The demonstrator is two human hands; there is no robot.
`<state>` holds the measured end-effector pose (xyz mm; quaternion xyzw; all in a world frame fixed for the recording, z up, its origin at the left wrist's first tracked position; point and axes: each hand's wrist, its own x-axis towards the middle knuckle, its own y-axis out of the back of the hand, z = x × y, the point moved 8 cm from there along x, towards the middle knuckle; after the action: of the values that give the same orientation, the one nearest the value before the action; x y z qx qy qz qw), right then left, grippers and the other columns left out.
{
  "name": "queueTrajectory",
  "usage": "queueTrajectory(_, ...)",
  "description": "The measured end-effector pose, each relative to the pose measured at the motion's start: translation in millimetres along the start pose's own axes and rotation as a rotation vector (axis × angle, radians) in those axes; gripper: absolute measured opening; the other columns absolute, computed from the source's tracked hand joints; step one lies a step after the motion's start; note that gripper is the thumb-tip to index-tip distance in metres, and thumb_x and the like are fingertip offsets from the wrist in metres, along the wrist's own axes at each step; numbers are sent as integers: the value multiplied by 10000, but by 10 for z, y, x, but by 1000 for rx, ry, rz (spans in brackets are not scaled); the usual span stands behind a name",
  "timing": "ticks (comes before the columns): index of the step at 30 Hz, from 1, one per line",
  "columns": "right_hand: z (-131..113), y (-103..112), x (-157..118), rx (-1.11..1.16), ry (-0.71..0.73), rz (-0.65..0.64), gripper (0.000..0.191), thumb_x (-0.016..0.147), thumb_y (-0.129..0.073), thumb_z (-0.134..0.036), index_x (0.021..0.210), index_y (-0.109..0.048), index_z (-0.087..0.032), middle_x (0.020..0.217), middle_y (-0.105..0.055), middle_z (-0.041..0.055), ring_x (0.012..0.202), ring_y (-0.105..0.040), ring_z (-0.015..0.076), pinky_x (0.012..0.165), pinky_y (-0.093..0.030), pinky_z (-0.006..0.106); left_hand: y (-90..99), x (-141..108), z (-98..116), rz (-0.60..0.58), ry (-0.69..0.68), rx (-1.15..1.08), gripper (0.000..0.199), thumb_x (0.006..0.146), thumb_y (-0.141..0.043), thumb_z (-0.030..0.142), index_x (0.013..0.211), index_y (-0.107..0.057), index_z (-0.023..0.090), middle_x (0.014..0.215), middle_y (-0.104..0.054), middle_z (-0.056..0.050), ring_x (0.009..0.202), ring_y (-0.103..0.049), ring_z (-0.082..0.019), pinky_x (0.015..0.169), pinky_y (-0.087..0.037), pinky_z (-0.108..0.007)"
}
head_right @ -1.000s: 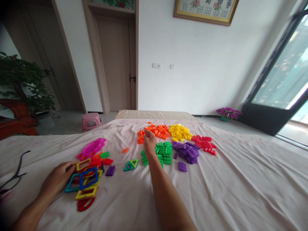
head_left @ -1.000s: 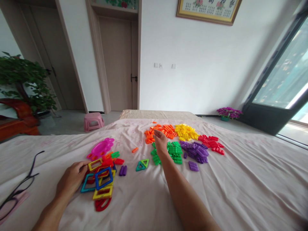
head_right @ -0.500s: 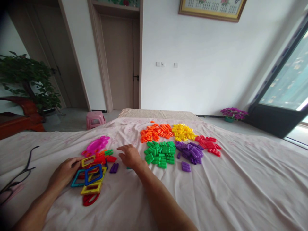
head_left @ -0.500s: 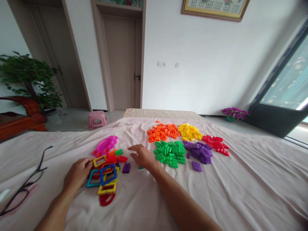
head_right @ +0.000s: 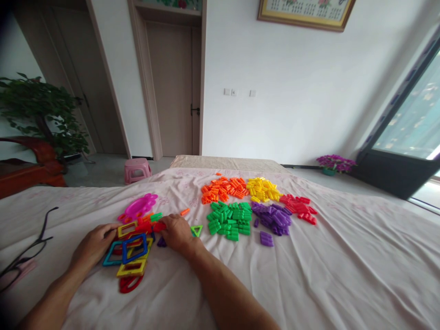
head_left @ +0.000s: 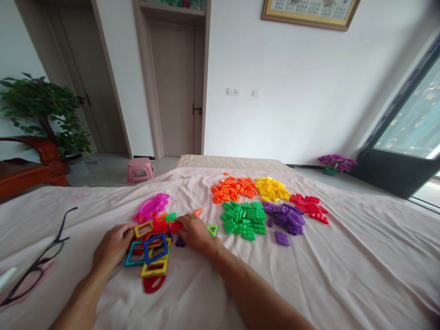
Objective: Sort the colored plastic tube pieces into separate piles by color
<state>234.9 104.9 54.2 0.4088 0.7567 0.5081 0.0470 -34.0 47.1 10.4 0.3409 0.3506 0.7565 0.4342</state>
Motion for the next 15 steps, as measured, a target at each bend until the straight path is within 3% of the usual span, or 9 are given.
queueTrajectory(5, 52, -31, -13, 75, -9, 19, 351, 878, -598, -139, 1206, -695, -220, 1110, -680, 59, 1003, -646, 178, 885, -476, 250, -16, 16, -16, -6, -15, -9, 435, 886, -416, 367, 1109, -748, 195, 1194, -739, -95, 1088, -678, -238, 957, -492, -310)
queueTrajectory(11, 94, -25, -33, 115, -14, 32, 238, 904, -619, -145, 1102, -731, -215, 1039, -681, 45, 989, -635, 171, 894, -470, 247, -29, 17, -45, -11, -3, -21, 431, 887, -423, 368, 1119, -746, 202, 1193, -742, -94, 1085, -682, -243, 941, -506, -316)
queueTrajectory(15, 150, 89, -14, 116, -70, 66, 199, 932, -620, -163, 1086, -735, -215, 1043, -678, 47, 986, -635, 164, 889, -467, 245, -16, 20, -43, 3, -11, -11, 407, 886, -424, 364, 1068, -756, 214, 1163, -755, -86, 1069, -693, -242, 951, -510, -318)
